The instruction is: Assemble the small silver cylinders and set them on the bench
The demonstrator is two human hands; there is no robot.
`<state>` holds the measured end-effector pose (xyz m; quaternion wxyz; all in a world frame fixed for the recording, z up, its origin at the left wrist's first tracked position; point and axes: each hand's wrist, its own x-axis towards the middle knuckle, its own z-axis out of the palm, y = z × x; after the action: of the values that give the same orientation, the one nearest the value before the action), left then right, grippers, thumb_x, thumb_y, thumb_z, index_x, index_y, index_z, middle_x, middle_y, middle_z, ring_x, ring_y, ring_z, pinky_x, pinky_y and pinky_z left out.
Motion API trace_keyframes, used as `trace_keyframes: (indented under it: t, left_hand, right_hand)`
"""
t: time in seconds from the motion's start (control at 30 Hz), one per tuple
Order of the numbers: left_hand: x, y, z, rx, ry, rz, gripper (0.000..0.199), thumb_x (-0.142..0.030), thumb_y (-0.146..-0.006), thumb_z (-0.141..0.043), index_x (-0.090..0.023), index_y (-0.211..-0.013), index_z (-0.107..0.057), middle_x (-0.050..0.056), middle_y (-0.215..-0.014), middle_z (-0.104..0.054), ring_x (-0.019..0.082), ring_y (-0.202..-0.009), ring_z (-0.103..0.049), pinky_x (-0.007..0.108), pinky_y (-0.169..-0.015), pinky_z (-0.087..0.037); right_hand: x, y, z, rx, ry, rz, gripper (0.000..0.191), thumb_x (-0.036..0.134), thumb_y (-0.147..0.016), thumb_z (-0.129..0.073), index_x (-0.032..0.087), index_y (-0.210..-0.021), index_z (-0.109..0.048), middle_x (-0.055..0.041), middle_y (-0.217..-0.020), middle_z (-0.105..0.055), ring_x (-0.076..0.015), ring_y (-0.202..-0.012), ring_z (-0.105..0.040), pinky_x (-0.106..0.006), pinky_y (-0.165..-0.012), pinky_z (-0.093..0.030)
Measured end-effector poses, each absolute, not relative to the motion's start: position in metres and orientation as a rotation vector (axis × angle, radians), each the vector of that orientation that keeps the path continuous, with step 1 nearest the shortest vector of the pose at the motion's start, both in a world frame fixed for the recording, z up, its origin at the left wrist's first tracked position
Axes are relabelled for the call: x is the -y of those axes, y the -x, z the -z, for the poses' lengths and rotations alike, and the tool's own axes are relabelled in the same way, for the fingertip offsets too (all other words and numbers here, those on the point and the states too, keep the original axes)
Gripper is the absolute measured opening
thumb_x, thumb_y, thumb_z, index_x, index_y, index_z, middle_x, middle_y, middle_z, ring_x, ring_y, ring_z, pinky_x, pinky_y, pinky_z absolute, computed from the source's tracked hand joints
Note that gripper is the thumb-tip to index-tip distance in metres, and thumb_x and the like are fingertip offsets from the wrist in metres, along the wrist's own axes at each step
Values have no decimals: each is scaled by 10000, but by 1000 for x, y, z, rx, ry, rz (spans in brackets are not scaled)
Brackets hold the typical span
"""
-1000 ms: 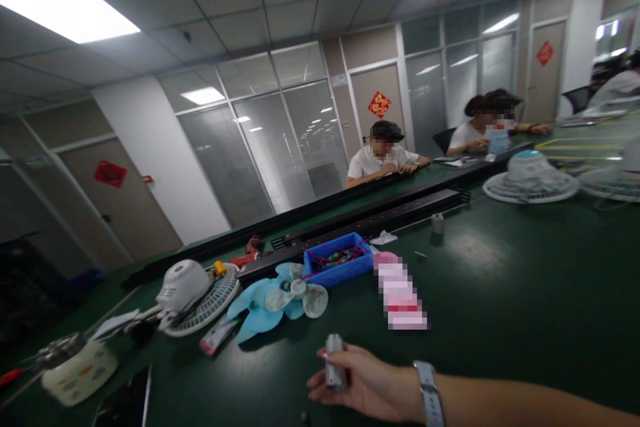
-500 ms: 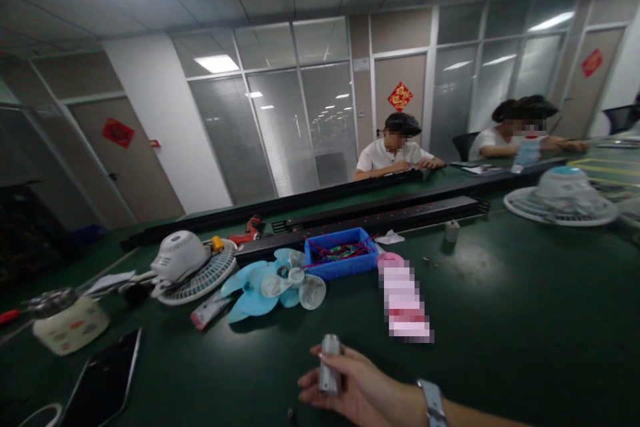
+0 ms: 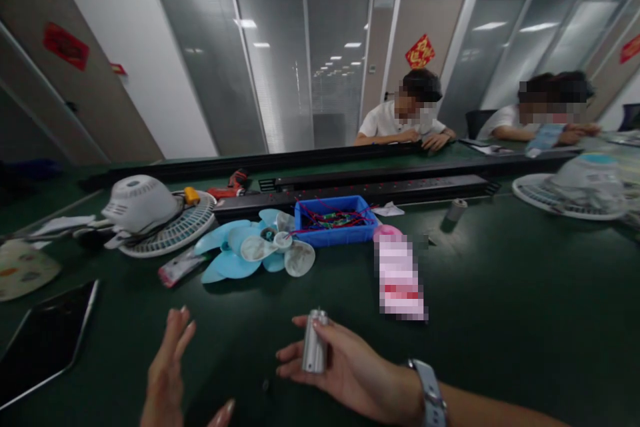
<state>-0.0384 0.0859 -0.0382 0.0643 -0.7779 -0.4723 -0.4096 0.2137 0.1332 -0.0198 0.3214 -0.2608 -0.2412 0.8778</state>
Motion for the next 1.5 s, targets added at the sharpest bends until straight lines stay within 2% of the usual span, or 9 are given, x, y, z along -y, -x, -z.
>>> trace_keyframes:
  t: [0.07,0.17,0.4,0.53,0.9,1.03,1.3,1.5]
  left_hand:
    - [-88,39,37,1461,2342,1252,1085,-219,-789,-718,-406,-1524,57,27,-1634,-45,349,-1458,-197,566,-1090,-409]
    - [-87,36,33,1480,2383,1193,1035,-127,-814,-666,-383,-1532,34,60,-1633,-21,357,-1462,-171,575,-1098,-387]
    - [-85,31,25,1557,2470,930,875,-162,-882,-574,-404,-1533,-43,11,-1632,57,352,-1460,-187,541,-1104,-399]
    - [-86,29,24,1544,2524,854,788,-156,-903,-534,-373,-1537,-121,43,-1633,5,371,-1438,-247,547,-1083,-418]
    - [-89,30,28,1509,2551,768,703,-191,-924,-516,-346,-1531,-196,45,-1632,-66,351,-1445,-240,526,-1091,-408]
    - [-91,32,30,1465,2578,735,672,-236,-912,-534,-330,-1519,-262,52,-1628,-97,371,-1429,-270,526,-1061,-440]
    - [-88,27,25,1517,2559,726,658,-213,-930,-503,-324,-1525,-245,66,-1626,-101,367,-1429,-272,534,-1067,-431]
    - [-93,35,31,1435,2584,709,647,-273,-918,-514,-294,-1520,-277,62,-1628,-92,379,-1421,-285,515,-1044,-461]
  right_hand:
    - [-135,-215,20,608,701,-2329,602,443,-861,-646,95,-1310,-449,-181,-1097,-701,-257,-1035,-675,-454,-1081,-334]
    - [-135,-216,19,590,718,-2357,667,454,-880,-618,87,-1386,-385,-195,-1160,-675,-266,-1090,-654,-450,-1101,-317]
    - [-134,-217,14,614,760,-2354,745,434,-853,-666,82,-1429,-352,-201,-1183,-660,-271,-1124,-636,-445,-1107,-319]
    - [-134,-216,14,631,749,-2352,707,434,-857,-661,97,-1412,-382,-192,-1178,-664,-266,-1121,-637,-447,-1106,-320]
    - [-135,-217,14,641,709,-2366,660,394,-868,-654,102,-1400,-393,-185,-1189,-659,-264,-1129,-633,-462,-1118,-288]
    - [-135,-217,13,617,722,-2367,701,390,-867,-656,92,-1428,-361,-193,-1191,-656,-266,-1134,-630,-448,-1112,-305]
    - [-135,-217,13,606,719,-2374,775,390,-861,-666,107,-1476,-290,-188,-1212,-651,-260,-1151,-622,-439,-1117,-307]
    - [-136,-217,13,599,714,-2384,803,409,-862,-663,116,-1492,-261,-187,-1227,-643,-255,-1164,-614,-431,-1122,-306]
